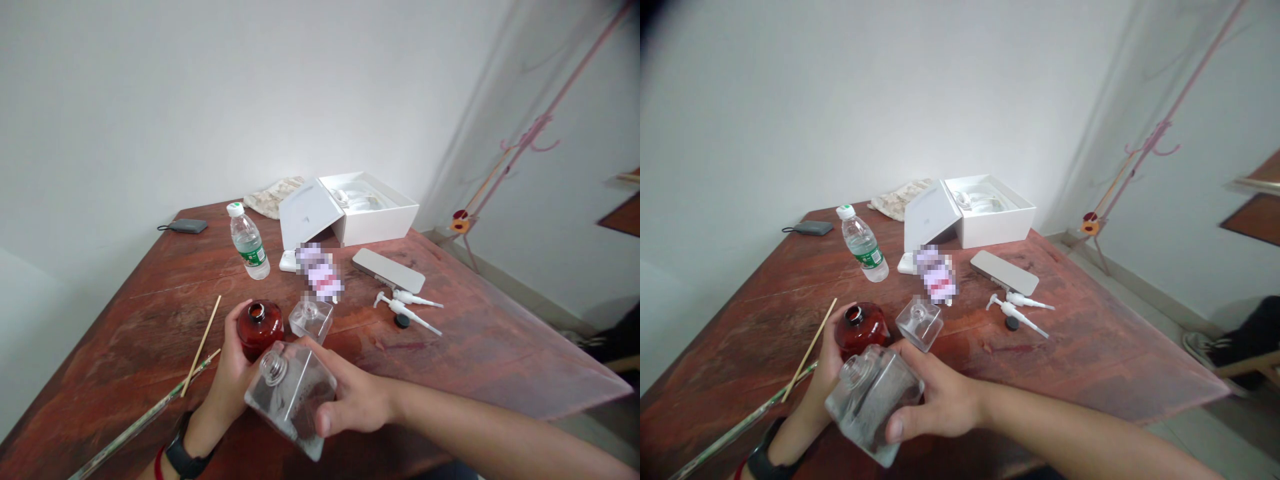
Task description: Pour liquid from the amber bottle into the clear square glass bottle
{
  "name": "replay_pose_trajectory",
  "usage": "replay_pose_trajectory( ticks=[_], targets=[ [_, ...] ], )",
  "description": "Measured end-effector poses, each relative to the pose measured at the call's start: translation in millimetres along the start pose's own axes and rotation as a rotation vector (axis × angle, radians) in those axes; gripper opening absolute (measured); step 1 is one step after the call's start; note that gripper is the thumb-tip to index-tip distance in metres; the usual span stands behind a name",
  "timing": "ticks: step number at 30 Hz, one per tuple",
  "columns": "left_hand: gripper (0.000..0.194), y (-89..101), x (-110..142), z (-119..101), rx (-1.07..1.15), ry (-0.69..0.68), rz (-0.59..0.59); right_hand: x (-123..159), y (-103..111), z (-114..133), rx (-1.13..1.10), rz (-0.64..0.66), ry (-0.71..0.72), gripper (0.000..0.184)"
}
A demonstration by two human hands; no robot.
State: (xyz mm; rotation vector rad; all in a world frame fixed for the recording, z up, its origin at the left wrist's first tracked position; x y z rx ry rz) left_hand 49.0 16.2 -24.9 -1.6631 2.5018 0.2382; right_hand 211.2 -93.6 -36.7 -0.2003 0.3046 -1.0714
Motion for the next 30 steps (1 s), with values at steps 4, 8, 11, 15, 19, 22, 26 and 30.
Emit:
replay_pose_trajectory(
  ticks=[4, 8, 11, 15, 19, 22, 26, 30],
  targets=[
    [0.088, -0.5, -1, 1, 0.038, 0.028, 0.003, 1, 1, -1, 0.019, -0.015, -0.021, 0.088],
    [0.087, -1.2, -1, -1, 0.027, 0.018, -0.003, 1, 1, -1, 0.016, -0.013, -0.013, 0.086],
    [0.087, -0.3, 0, 5, 0.024, -0.006, -0.003, 1, 2, -1, 0.019, -0.007, 0.015, 0.081],
    [0.090, 2.1, -1, 16, 0.018, -0.008, 0.043, 0, 2, -3, 0.000, -0.006, 0.054, 0.077],
    [0.087, 4.9, -3, 16, -0.016, -0.025, 0.054, 1, 1, -4, -0.015, -0.013, 0.038, 0.084],
    [0.085, 5.3, -5, 13, -0.028, -0.045, 0.066, 2, 1, -3, -0.006, -0.037, 0.042, 0.091],
    [0.081, 6.1, -8, 11, 0.010, -0.022, 0.055, 3, 2, -5, 0.036, -0.060, -0.007, 0.096],
    [0.075, 4.8, -8, 8, -0.090, -0.054, 0.097, 4, 3, -5, 0.066, -0.072, 0.006, 0.098]
  ],
)
Point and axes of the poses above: each hand's wrist, its own x-axis away from the middle knuckle, its own y-axis out of the back of the hand, z = x × y, the point moved 4 cm from there along -x, towards the middle knuckle, and after that the axes turned 3 degrees about z, right-handed, at the moved point
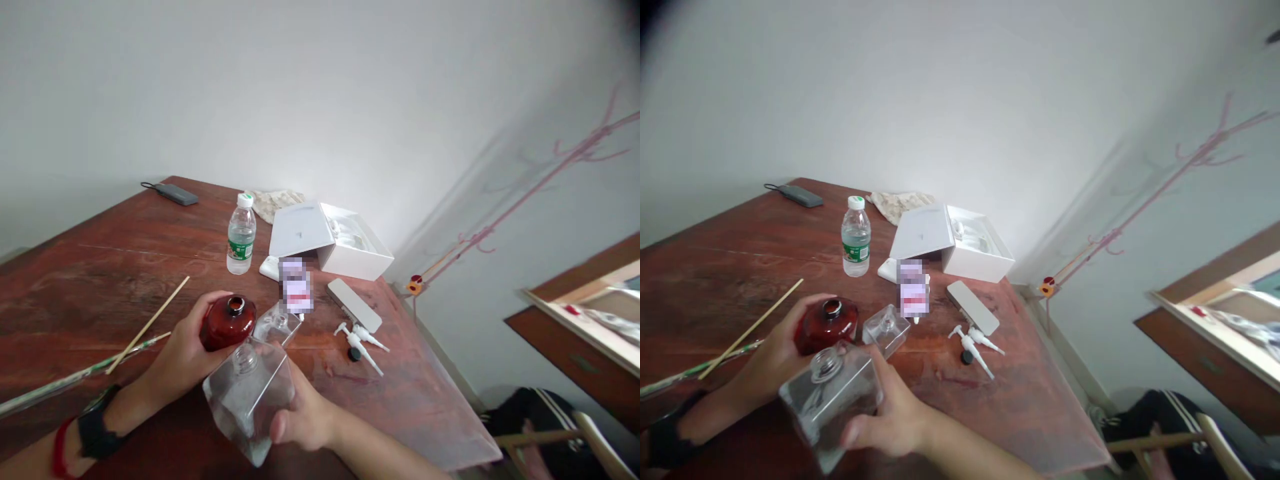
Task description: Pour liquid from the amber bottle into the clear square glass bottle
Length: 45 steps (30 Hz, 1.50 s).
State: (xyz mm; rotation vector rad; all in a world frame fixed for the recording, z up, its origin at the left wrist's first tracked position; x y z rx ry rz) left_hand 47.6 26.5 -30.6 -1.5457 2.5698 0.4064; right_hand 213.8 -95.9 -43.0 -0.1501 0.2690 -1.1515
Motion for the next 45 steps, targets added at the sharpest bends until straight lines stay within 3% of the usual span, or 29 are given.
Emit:
replay_pose_trajectory(
  ticks=[8, 13, 20, 29, 45],
  targets=[
    [0.073, -6.2, 6, 8, 0.018, -0.083, 0.007, 2, 5, -5, 0.038, -0.049, 0.042, 0.087],
    [0.074, -8.7, 6, 10, 0.010, -0.126, 0.037, 3, 4, -4, 0.056, -0.059, 0.013, 0.088],
    [0.073, -11.6, 11, 1, 0.059, -0.098, 0.027, 3, 4, -7, 0.057, -0.067, -0.036, 0.092],
    [0.077, -13.8, 10, 4, 0.062, -0.089, 0.004, 1, 3, 0, 0.052, -0.031, 0.070, 0.084],
    [0.073, -12.6, 11, -4, 0.013, -0.088, 0.017, -1, 3, -1, 0.055, -0.068, -0.022, 0.094]
  ],
)
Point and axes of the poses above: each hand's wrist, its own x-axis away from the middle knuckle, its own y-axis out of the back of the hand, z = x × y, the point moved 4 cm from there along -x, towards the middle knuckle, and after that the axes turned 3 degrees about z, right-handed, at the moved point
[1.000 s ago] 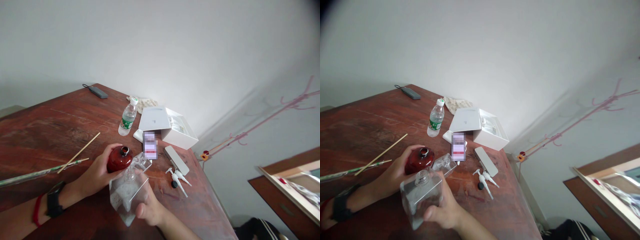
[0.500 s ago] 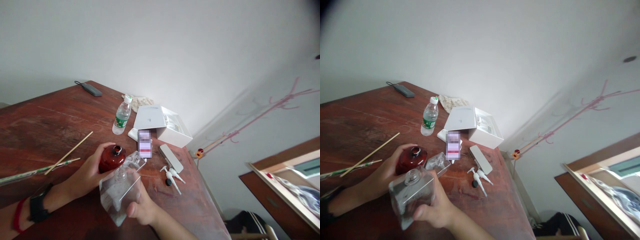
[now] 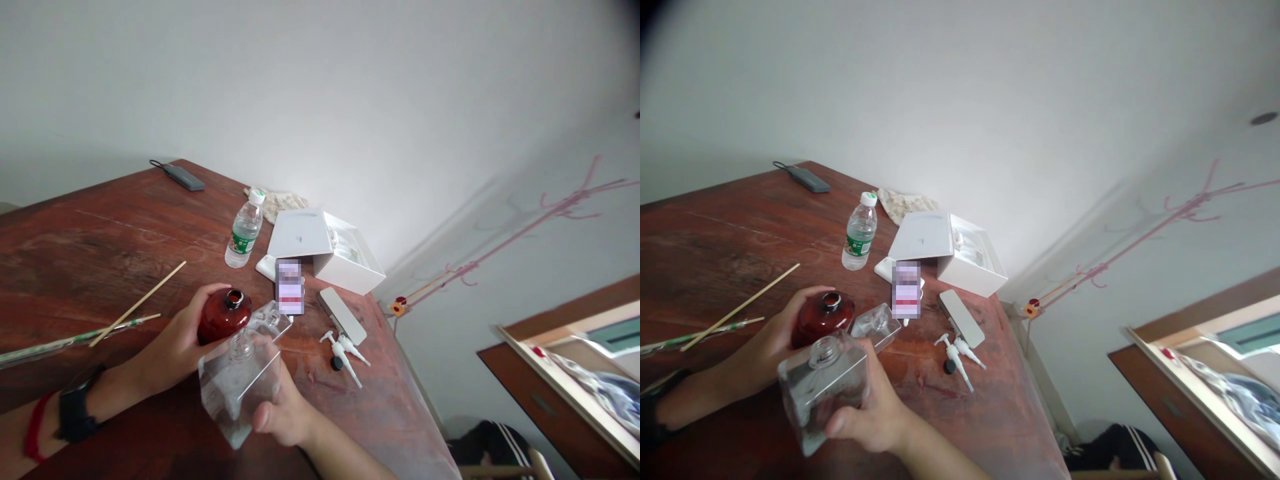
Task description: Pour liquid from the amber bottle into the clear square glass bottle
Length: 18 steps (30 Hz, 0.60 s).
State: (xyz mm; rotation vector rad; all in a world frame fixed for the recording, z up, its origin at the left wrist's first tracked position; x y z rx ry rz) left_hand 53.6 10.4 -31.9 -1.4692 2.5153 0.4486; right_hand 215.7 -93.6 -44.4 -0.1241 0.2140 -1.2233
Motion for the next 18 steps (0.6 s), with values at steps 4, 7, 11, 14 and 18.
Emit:
replay_pose_trajectory(
  ticks=[4, 7, 11, 14, 18],
  targets=[
    [0.076, 1.4, -0.6, 2.6, -0.025, -0.014, -0.008, -0.7, -0.3, -0.7, -0.022, 0.013, 0.013, 0.092],
    [0.074, 1.0, -0.6, 3.4, -0.029, -0.035, -0.008, -0.8, 0.0, -1.8, -0.023, 0.017, 0.015, 0.093],
    [0.072, 0.5, -0.4, 2.0, -0.033, -0.034, -0.019, -1.0, 0.9, -3.7, -0.016, 0.027, 0.019, 0.094],
    [0.074, 0.2, -0.6, 0.2, -0.019, -0.022, -0.008, -0.7, 0.6, -3.3, -0.032, 0.049, 0.060, 0.090],
    [0.073, 0.7, -0.9, -1.3, -0.024, -0.025, -0.006, -0.3, 0.1, -1.5, -0.032, 0.041, 0.073, 0.088]
  ],
)
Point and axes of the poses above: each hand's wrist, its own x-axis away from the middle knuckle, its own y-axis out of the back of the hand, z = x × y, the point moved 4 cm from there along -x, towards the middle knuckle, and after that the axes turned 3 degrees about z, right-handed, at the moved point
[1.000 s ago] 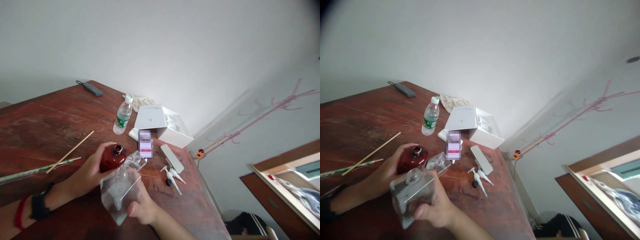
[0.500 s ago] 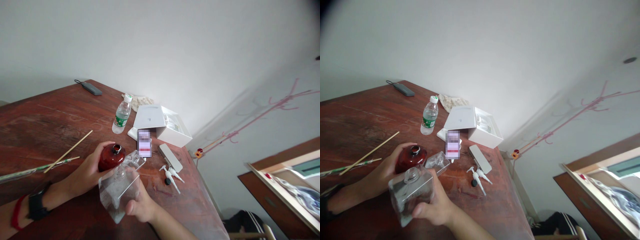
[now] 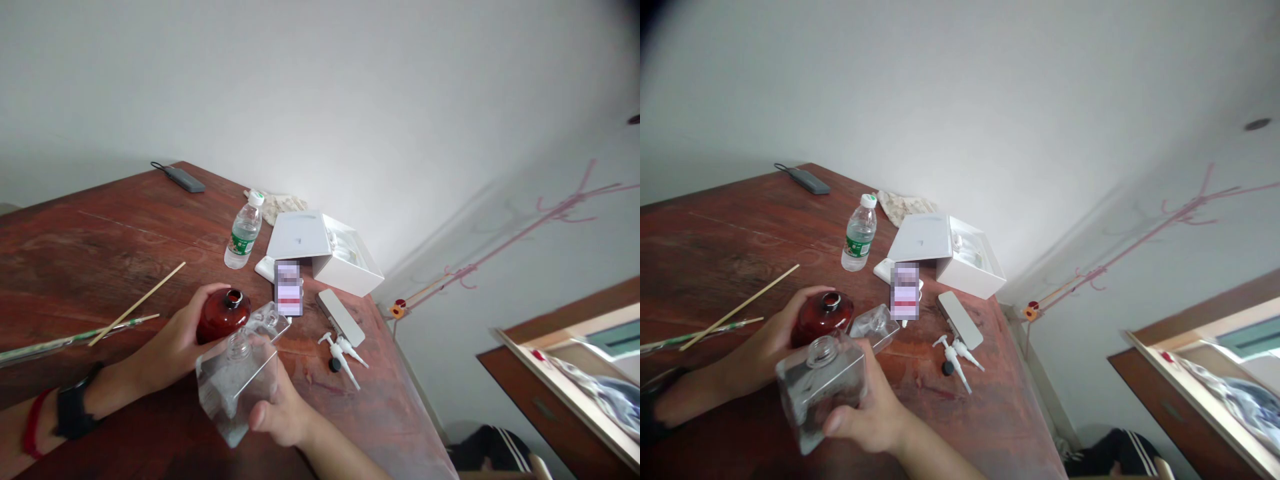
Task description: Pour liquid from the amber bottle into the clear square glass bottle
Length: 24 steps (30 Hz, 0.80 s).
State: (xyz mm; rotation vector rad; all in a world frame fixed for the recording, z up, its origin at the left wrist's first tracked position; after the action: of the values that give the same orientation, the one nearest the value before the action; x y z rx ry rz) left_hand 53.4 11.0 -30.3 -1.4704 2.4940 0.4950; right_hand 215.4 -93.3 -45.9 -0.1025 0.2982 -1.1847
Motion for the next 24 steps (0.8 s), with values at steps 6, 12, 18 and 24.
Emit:
replay_pose_trajectory(
  ticks=[6, 12, 18, 24],
  targets=[
    [0.075, -0.2, 0.1, 2.1, 0.027, 0.017, 0.017, -1.1, 0.2, 0.4, 0.027, -0.001, -0.034, 0.092],
    [0.074, 1.0, -0.2, 0.4, 0.016, 0.004, 0.000, -1.1, 1.1, 1.2, 0.041, -0.011, -0.052, 0.095],
    [0.079, 0.8, -0.2, 5.9, 0.043, 0.021, -0.003, -0.8, -0.7, 4.8, -0.020, 0.016, -0.032, 0.089],
    [0.078, 0.0, 1.2, 7.8, 0.056, 0.029, -0.005, -1.8, -1.1, 5.2, 0.007, 0.011, -0.044, 0.090]
  ],
)
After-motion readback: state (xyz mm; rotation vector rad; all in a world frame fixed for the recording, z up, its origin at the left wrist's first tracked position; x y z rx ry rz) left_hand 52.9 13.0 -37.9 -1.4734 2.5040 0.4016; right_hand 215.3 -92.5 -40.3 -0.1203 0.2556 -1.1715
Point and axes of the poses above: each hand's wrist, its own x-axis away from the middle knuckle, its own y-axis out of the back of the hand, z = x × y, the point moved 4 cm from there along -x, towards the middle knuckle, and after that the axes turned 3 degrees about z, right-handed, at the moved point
